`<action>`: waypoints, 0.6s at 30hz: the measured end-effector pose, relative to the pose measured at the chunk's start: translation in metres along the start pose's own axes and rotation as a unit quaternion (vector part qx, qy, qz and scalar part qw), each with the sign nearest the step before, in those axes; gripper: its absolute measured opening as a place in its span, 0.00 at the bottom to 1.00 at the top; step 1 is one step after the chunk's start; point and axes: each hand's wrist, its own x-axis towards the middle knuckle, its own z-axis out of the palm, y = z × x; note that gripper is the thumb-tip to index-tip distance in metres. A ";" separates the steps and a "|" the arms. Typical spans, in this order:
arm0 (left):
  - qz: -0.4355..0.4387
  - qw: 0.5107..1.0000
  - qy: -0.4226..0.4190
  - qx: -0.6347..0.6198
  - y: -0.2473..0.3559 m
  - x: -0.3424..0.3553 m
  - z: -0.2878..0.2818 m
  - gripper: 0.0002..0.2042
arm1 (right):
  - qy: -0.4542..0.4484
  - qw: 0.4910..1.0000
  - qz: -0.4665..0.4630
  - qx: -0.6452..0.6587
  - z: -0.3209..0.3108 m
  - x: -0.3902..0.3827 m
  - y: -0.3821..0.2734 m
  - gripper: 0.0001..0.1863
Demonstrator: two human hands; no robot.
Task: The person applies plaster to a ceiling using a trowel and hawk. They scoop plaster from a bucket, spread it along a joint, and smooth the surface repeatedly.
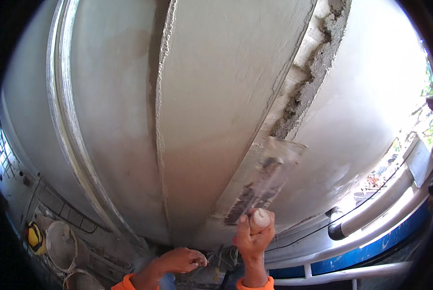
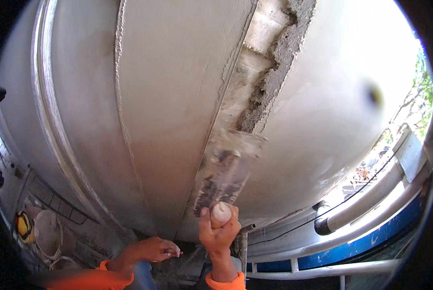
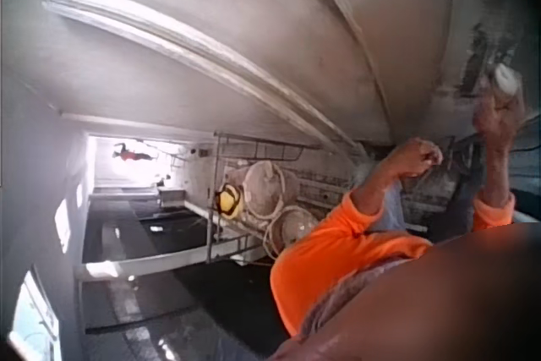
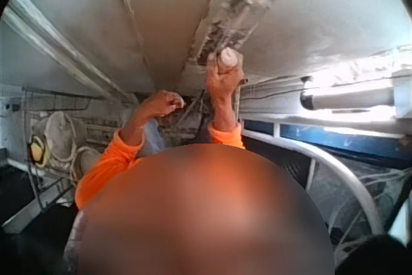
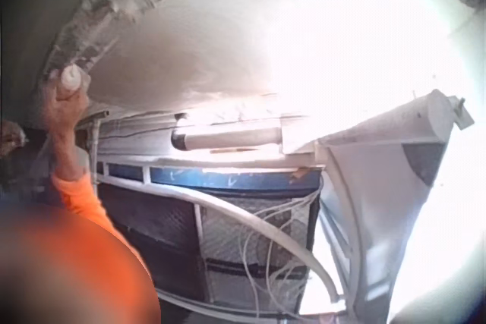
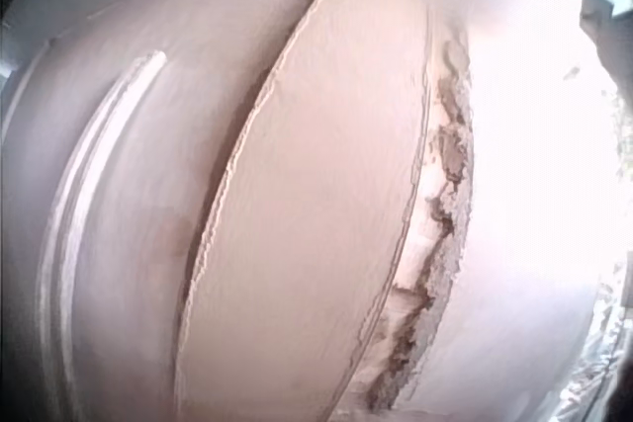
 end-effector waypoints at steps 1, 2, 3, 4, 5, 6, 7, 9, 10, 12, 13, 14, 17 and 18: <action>0.012 0.999 0.010 0.030 0.000 -0.006 -0.002 0.11 | -0.010 0.998 -0.036 -0.053 0.007 0.002 -0.003 0.18; 0.018 0.999 0.015 0.024 0.002 -0.012 -0.004 0.11 | -0.024 0.996 -0.077 -0.049 0.015 0.006 -0.007 0.17; 0.026 0.999 0.020 0.013 0.004 -0.019 -0.007 0.11 | -0.040 0.993 -0.109 -0.021 0.022 0.011 -0.012 0.16; 0.037 0.999 0.026 -0.007 0.006 -0.026 -0.009 0.11 | -0.056 0.989 -0.140 0.007 0.029 0.016 -0.017 0.15; 0.048 0.998 0.032 -0.010 0.009 -0.032 -0.010 0.10 | -0.050 0.991 -0.116 0.042 0.035 0.019 -0.024 0.18; 0.062 0.997 0.040 -0.022 0.013 -0.039 -0.009 0.10 | -0.047 0.992 -0.112 0.041 0.042 0.025 -0.031 0.17; 0.067 0.996 0.040 -0.044 0.016 -0.045 -0.009 0.10 | -0.044 0.992 -0.107 0.040 0.048 0.031 -0.039 0.17; 0.054 0.997 0.038 -0.033 0.023 -0.056 -0.006 0.07 | -0.039 0.994 -0.079 0.059 0.055 0.039 -0.055 0.19; 0.042 0.998 0.033 -0.032 0.026 -0.061 -0.005 0.05 | -0.033 0.994 -0.086 0.060 0.059 0.042 -0.063 0.19; 0.046 0.997 0.046 -0.028 0.033 -0.070 -0.003 0.05 | -0.027 0.993 -0.100 0.065 0.064 0.048 -0.078 0.19; 0.035 0.998 0.046 -0.025 0.036 -0.074 -0.002 0.05 | -0.027 0.992 -0.099 0.077 0.067 0.052 -0.084 0.20; 0.050 0.997 0.051 -0.034 0.038 -0.078 -0.002 0.05 | -0.027 0.991 -0.098 0.087 0.069 0.056 -0.090 0.20; 0.070 0.995 0.055 -0.037 0.044 -0.086 -0.003 0.06 | -0.027 0.990 -0.089 0.103 0.073 0.069 -0.098 0.22; 0.085 0.994 0.061 -0.023 0.044 -0.087 -0.003 0.06 | -0.034 0.989 -0.092 0.110 0.073 0.073 -0.097 0.22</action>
